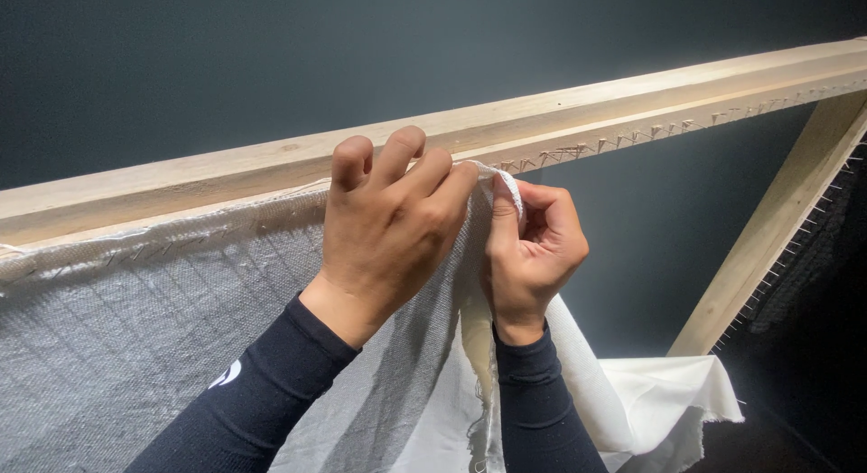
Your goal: Attaching and stretching a primary tufting cloth onto a wooden frame using carpet grippers.
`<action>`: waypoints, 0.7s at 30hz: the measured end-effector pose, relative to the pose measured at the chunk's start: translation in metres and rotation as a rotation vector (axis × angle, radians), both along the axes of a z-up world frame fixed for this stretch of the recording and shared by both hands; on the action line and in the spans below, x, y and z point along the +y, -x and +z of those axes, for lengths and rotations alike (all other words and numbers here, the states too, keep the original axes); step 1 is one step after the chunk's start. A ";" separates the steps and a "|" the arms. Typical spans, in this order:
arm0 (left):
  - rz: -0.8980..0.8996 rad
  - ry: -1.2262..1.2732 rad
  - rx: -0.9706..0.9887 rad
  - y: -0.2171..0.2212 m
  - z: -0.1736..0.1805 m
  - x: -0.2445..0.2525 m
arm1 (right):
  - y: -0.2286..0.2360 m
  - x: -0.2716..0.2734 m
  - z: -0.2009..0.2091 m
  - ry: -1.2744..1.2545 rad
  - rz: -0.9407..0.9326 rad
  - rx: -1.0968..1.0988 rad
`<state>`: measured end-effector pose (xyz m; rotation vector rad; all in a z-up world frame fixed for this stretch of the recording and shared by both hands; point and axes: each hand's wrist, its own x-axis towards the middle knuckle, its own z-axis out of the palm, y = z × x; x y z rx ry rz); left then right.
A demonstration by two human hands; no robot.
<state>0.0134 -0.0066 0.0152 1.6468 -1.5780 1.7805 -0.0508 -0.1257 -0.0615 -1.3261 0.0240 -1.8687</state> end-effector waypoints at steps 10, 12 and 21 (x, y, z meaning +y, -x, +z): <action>0.030 0.012 0.008 0.005 -0.004 -0.007 | -0.001 -0.001 -0.003 0.010 0.008 -0.010; 0.054 0.001 -0.024 0.005 -0.003 -0.007 | -0.002 -0.001 -0.003 0.015 -0.007 -0.007; 0.019 0.004 -0.032 0.003 -0.004 -0.006 | -0.004 0.003 -0.003 0.023 0.012 -0.056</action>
